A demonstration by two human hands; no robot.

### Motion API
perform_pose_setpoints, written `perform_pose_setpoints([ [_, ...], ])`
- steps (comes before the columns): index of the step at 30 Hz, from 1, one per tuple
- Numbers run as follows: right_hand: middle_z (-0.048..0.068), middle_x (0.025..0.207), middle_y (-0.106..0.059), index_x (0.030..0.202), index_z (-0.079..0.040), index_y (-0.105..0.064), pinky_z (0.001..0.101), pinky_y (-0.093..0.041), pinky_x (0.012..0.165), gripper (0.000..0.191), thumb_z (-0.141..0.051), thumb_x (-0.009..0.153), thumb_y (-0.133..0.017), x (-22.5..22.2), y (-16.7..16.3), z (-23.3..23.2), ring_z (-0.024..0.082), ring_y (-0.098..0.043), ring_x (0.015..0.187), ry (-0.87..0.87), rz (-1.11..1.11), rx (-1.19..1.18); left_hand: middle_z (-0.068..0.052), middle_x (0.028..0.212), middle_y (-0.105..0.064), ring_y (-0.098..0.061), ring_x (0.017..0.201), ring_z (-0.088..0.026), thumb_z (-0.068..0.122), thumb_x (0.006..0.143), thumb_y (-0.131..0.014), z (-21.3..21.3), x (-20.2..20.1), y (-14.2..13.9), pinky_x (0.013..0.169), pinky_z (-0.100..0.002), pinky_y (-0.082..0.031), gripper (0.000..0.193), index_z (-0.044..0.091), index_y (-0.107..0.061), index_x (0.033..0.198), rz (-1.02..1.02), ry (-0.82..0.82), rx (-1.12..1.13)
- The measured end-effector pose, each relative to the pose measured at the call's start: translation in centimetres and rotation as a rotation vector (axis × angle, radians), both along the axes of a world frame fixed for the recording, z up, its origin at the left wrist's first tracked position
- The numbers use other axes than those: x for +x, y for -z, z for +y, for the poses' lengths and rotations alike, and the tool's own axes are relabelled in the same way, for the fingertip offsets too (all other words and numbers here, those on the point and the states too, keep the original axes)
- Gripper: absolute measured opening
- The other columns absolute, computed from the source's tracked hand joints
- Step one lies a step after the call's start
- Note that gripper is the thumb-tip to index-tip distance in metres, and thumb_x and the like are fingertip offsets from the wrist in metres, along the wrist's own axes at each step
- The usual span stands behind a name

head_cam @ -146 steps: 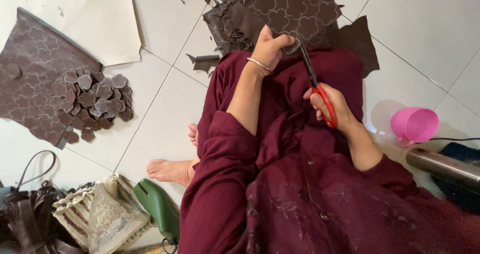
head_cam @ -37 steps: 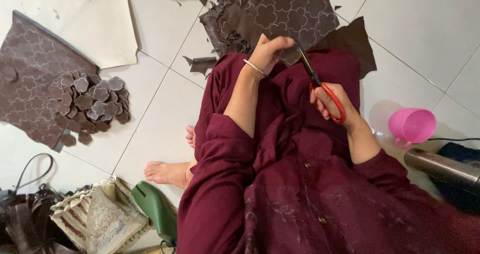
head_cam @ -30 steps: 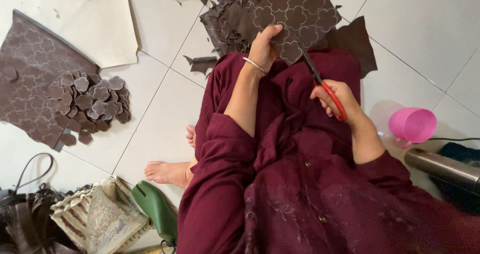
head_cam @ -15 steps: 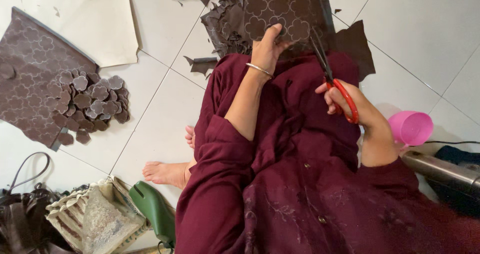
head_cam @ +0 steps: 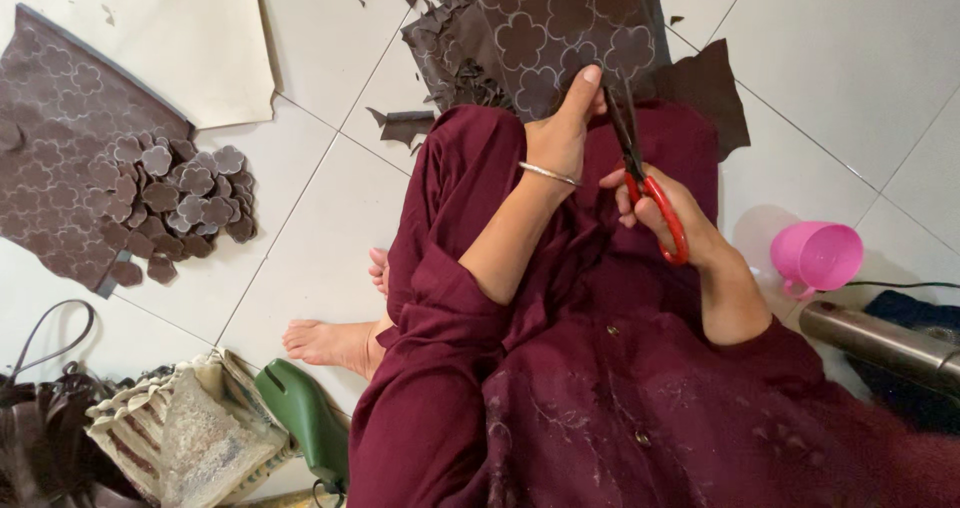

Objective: The person sits on the floor and uses red-handled scissors to cut flower-shaped pieces from a brown patterned fabric. They hold the fabric with the left hand and cut along the outlines with the right hand, placing finished pieces into a growing pile on the floor.

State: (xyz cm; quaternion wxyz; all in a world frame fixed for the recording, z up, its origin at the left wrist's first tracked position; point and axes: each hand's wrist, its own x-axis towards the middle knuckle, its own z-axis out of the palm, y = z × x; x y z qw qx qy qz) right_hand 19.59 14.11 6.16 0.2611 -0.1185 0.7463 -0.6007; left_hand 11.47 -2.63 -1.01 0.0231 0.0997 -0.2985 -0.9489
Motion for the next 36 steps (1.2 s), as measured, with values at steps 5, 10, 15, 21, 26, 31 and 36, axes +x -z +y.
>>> perform_pose_setpoints([
  [5,0.001,0.093,-0.053,0.132,-0.002,-0.057,0.0251,-0.047,0.073,0.080,-0.073,0.097,-0.051,-0.3,-0.4,-0.8,0.010,-0.053,0.080,-0.010,0.068,-0.017,-0.007,0.090,-0.069,-0.066,0.080,-0.017,0.009,0.096,-0.071,-0.1,0.4,-1.1,0.075,-0.034,-0.057,0.011,-0.001,-0.069,0.100,-0.111,0.012,0.004],
  [10,0.001,0.086,-0.052,0.129,0.000,-0.057,0.0254,-0.046,0.068,0.082,-0.076,0.097,-0.049,-0.4,-0.6,-1.1,0.009,-0.052,0.074,0.000,0.070,-0.057,-0.007,0.091,-0.069,-0.066,0.082,-0.017,0.007,0.096,-0.070,-0.4,1.1,-1.9,0.077,-0.033,-0.056,0.008,-0.001,-0.069,0.099,-0.040,0.037,0.061],
  [15,0.000,0.083,-0.050,0.126,0.001,-0.057,0.0246,-0.044,0.064,0.082,-0.076,0.098,-0.048,-0.3,-0.6,-1.1,0.008,-0.049,0.070,0.004,0.068,-0.088,-0.005,0.089,-0.066,-0.060,0.078,-0.015,0.007,0.099,-0.072,-0.6,1.7,-2.8,0.073,-0.030,-0.051,0.007,0.000,-0.069,0.098,0.037,0.024,-0.113],
  [21,0.000,0.082,-0.052,0.121,0.000,-0.058,0.0236,-0.044,0.061,0.084,-0.079,0.095,-0.047,-0.3,-0.6,-1.2,0.007,-0.051,0.067,0.035,0.067,-0.052,-0.003,0.094,-0.068,-0.062,0.083,-0.014,0.009,0.097,-0.073,-0.7,2.3,-3.8,0.077,-0.029,-0.052,0.009,0.002,-0.070,0.101,0.013,0.027,-0.136],
  [26,0.000,0.086,-0.052,0.123,0.001,-0.056,0.0242,-0.044,0.064,0.081,-0.076,0.097,-0.050,0.0,-1.0,-1.2,0.008,-0.051,0.070,0.026,0.035,-0.149,-0.005,0.100,-0.070,-0.065,0.089,-0.016,0.011,0.098,-0.075,-0.3,2.6,-4.0,0.082,-0.032,-0.054,0.015,0.000,-0.070,0.107,0.017,0.004,-0.106],
  [31,0.000,0.089,-0.052,0.130,0.001,-0.057,0.0245,-0.045,0.067,0.077,-0.070,0.101,-0.048,-0.3,-1.1,-1.0,0.009,-0.052,0.073,-0.009,0.031,-0.208,-0.007,0.102,-0.072,-0.068,0.092,-0.017,0.013,0.098,-0.074,-0.2,2.6,-3.9,0.086,-0.033,-0.057,0.017,0.000,-0.070,0.109,0.010,0.016,-0.081],
  [36,0.001,0.089,-0.052,0.129,0.001,-0.054,0.0251,-0.044,0.067,0.073,-0.067,0.103,-0.049,-0.2,-1.1,-0.8,0.010,-0.051,0.073,-0.017,0.052,-0.182,-0.005,0.104,-0.070,-0.067,0.093,-0.016,0.012,0.098,-0.074,-0.3,2.8,-3.9,0.086,-0.032,-0.056,0.017,0.001,-0.070,0.110,0.022,0.005,-0.117],
])
